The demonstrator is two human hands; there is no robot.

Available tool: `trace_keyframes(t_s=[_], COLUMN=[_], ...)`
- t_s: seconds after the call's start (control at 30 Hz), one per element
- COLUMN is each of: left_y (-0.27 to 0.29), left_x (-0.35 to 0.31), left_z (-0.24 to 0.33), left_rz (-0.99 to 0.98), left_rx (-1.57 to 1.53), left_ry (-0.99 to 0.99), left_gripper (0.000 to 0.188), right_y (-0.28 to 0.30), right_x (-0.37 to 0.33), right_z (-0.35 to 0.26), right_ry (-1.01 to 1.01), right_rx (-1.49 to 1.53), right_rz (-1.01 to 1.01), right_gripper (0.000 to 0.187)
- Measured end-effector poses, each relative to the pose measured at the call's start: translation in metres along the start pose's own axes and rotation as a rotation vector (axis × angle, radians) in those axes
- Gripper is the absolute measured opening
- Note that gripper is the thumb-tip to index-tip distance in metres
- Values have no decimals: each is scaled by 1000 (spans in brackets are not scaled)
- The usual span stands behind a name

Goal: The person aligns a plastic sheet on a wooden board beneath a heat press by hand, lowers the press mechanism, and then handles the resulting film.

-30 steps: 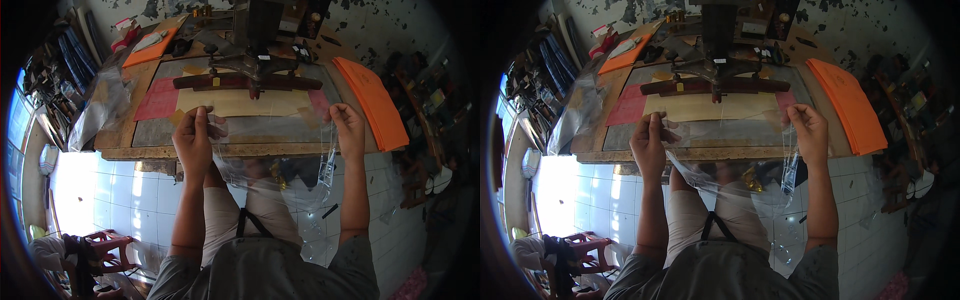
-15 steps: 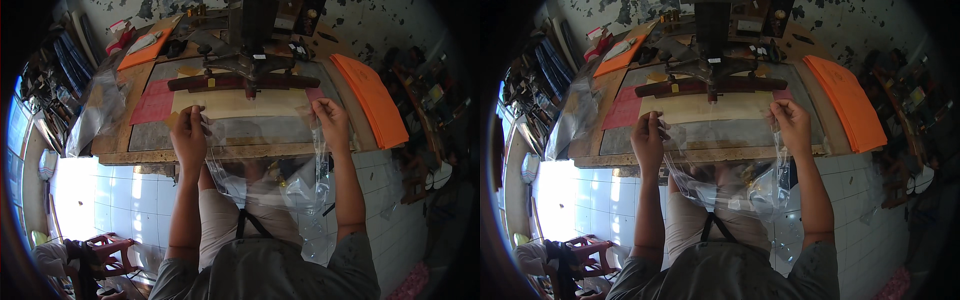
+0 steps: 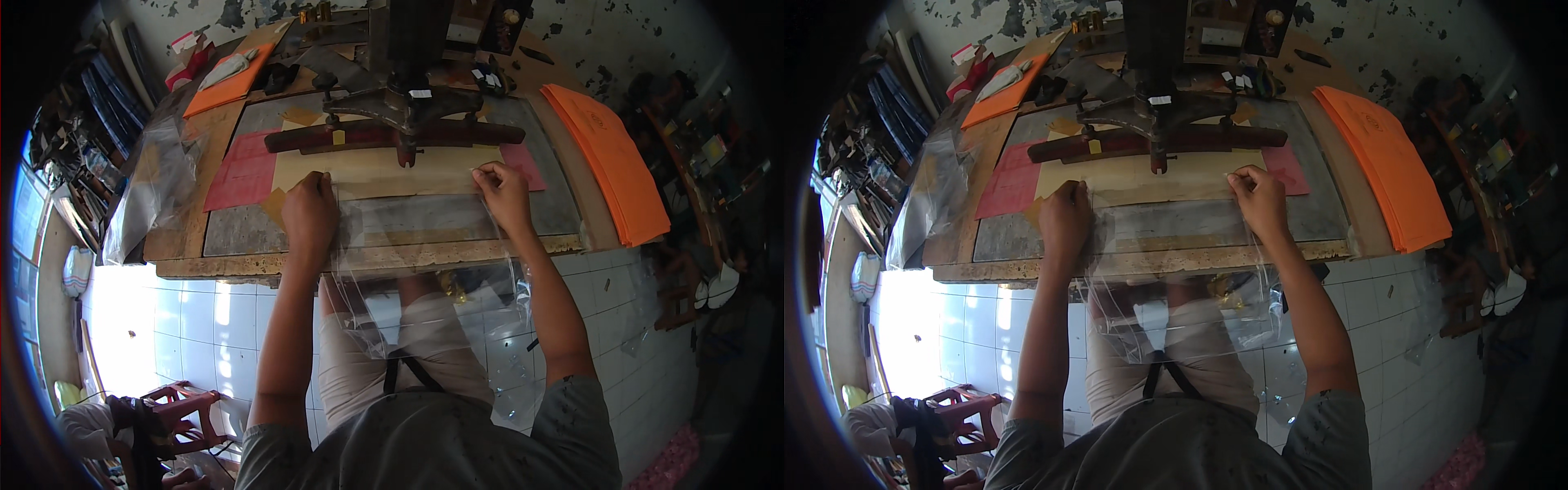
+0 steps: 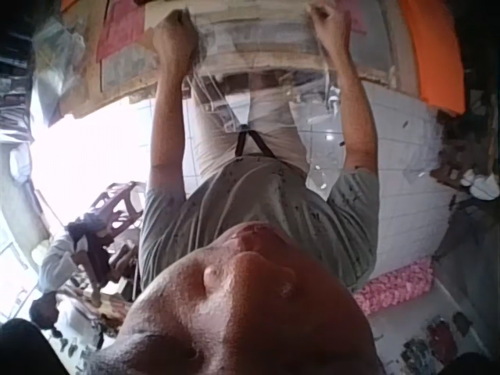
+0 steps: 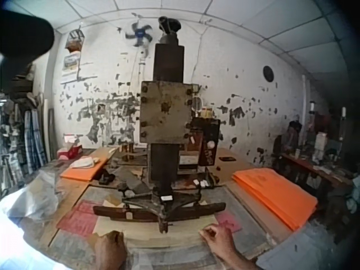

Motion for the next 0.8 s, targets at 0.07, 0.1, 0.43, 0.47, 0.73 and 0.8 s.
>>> trace_keyframes(t_s=[0.07, 0.1, 0.43, 0.47, 0.73, 0.8], left_y=[0, 0, -7, -6, -8, -9], left_x=[1, 2, 8, 9, 16, 17], left_z=[-2, -1, -4, -5, -8, 0], left_rz=[6, 16, -74, -65, -143, -179], left_rx=[4, 8, 117, 98, 96, 124], left_ry=[-17, -35, -17, 20, 78, 72], left_gripper=[26, 26, 22, 20, 12, 12], right_y=[0, -1, 0, 0, 1, 4], right_x=[-1, 0, 5, 7, 4, 4], right_z=[0, 3, -8, -10, -13, -12], right_ry=[-43, -45, 72, 38, 197, 197], right_rx=[-8, -9, -181, -176, -215, -237], right_rz=[-23, -22, 5, -1, 32, 31], right_gripper=[16, 16, 14, 15, 13, 12])
Point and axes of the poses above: each hand's wrist, its own x-axis towards the middle knuckle, its own y-axis out of the back of the hand, z = x × y, the point moved 5 cm from there along x, towards the middle knuckle, and after that the axes turned 13 degrees about -x, right-handed, at the moved point
